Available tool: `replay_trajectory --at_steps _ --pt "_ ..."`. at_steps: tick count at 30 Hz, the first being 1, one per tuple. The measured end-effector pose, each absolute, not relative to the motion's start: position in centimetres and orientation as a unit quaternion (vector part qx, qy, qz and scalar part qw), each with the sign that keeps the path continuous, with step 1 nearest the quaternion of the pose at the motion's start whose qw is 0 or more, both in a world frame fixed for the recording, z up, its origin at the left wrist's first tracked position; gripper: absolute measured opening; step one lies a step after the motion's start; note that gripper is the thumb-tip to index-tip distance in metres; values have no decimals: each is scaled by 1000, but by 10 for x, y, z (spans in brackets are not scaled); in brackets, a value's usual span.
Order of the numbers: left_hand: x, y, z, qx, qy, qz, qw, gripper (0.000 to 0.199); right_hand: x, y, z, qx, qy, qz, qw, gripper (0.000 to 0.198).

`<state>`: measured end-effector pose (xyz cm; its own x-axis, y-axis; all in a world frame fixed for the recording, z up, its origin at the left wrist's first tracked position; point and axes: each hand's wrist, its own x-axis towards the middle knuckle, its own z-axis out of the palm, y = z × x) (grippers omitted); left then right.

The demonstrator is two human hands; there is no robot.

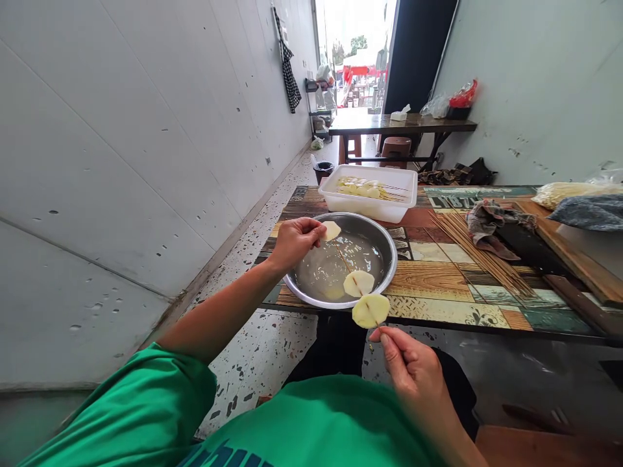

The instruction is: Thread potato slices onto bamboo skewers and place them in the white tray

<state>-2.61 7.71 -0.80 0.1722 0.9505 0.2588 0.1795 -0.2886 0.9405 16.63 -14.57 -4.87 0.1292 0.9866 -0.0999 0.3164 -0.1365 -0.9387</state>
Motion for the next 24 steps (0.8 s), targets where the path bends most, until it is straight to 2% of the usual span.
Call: replay_trajectory --at_steps 18,21,24 --pt "-27 74 -4 671 406 464 411 16 167 -142 -49 -631 -523 409 402 40" --pt "-27 73 -5 677 407 459 406 16 166 -141 -50 -612 -490 453 424 38" --pt "-27 74 -8 673 409 459 412 17 163 -138 -49 -555 -423 552 457 36"
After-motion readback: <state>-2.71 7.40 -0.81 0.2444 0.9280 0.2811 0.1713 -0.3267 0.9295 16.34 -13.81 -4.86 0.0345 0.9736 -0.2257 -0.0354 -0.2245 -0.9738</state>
